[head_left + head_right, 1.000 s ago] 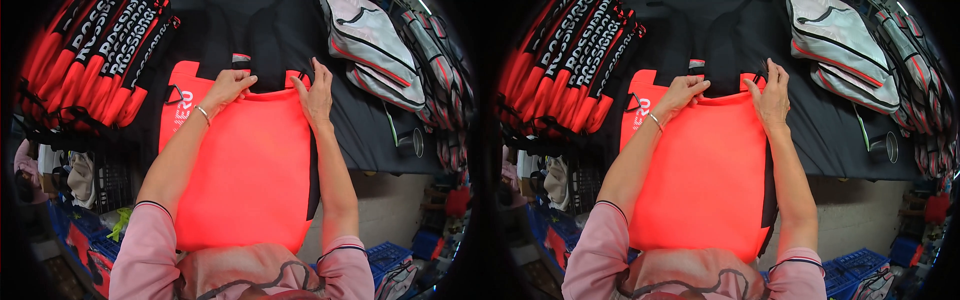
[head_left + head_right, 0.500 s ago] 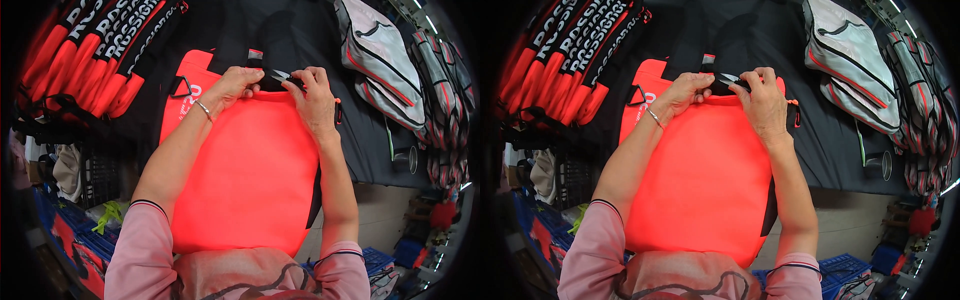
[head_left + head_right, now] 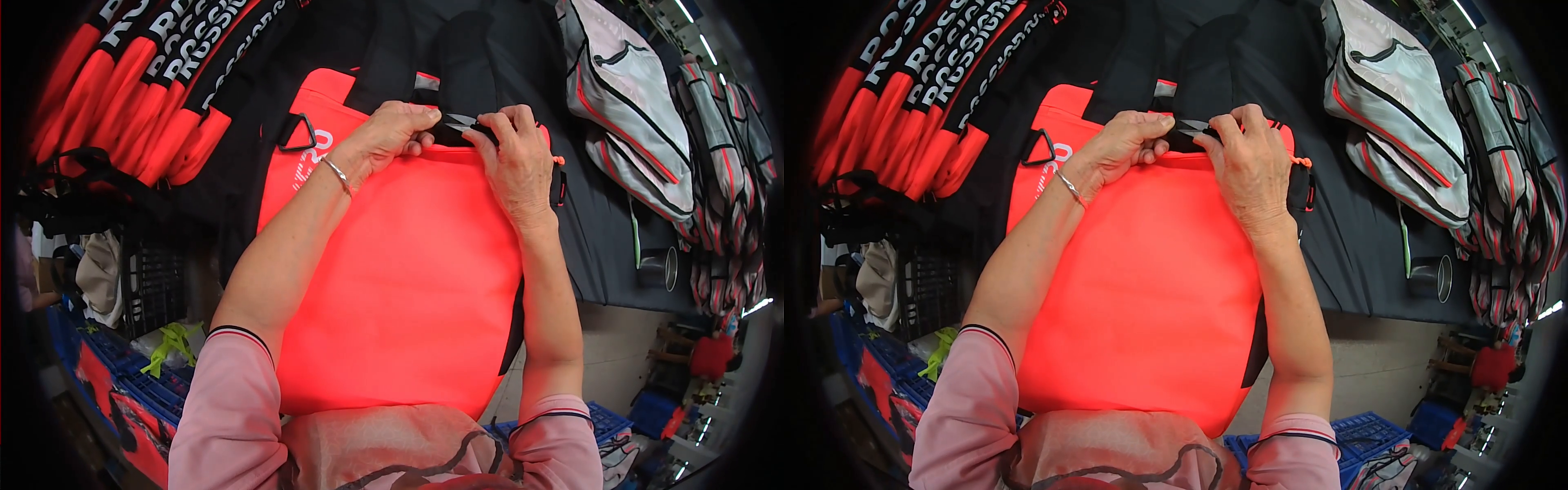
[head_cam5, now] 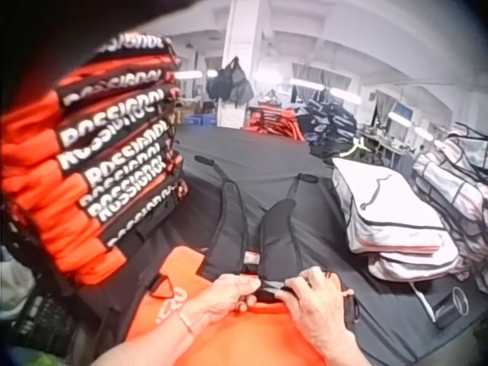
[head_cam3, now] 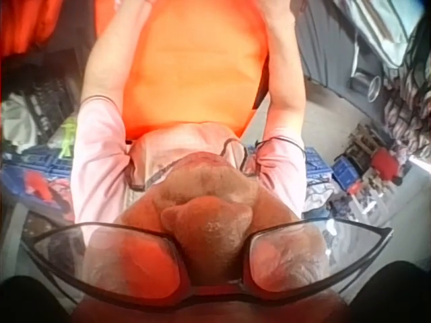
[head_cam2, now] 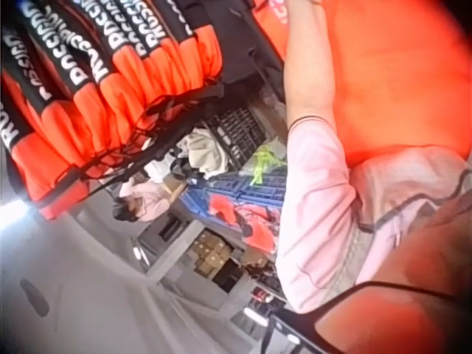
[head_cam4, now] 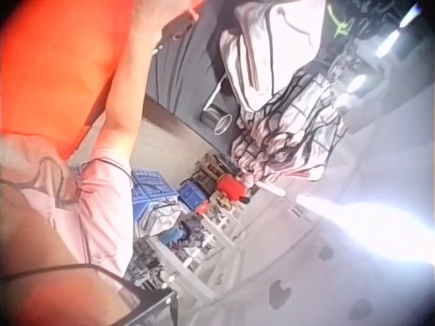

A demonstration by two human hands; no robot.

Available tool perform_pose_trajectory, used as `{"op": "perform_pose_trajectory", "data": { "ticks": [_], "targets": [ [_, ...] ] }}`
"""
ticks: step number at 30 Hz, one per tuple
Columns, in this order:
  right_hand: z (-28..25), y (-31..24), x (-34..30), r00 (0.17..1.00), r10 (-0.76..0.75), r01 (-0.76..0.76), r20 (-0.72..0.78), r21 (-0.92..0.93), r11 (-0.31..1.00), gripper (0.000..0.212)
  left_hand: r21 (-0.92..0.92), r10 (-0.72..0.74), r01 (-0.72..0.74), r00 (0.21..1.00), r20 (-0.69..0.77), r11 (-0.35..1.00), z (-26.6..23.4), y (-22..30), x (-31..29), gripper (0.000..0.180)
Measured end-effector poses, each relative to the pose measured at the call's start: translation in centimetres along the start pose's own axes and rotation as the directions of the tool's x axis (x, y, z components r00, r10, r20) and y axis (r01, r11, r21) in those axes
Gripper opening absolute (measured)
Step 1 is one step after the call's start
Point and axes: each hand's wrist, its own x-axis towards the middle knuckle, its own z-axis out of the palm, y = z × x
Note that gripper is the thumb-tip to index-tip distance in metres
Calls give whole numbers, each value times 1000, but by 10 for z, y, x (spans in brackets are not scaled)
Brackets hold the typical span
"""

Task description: Inspecting a red backpack by trimming loose threads and cleaning small marks from the surface.

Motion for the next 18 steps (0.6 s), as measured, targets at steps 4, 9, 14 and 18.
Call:
{"op": "perform_pose_trajectory", "data": {
  "ticks": [4,9,14,18],
  "targets": [
    [-2,-1,2,999,-33,34,26,-32,999,22,0,-3,3,1000,11,1000,-1,-1,1,22],
    [-11,1,1,993,111,-116,44,141,983,19,9,-3,3,1000,12,1000,-1,1,1,22],
    [-9,5,-1,994,106,-110,31,223,969,21,29,-32,32,999,-8,999,2,3,1,19],
    [-1,6,-1,998,57,-61,35,134,989,23,40,-25,26,999,-20,999,2,4,0,20]
  ]
}}
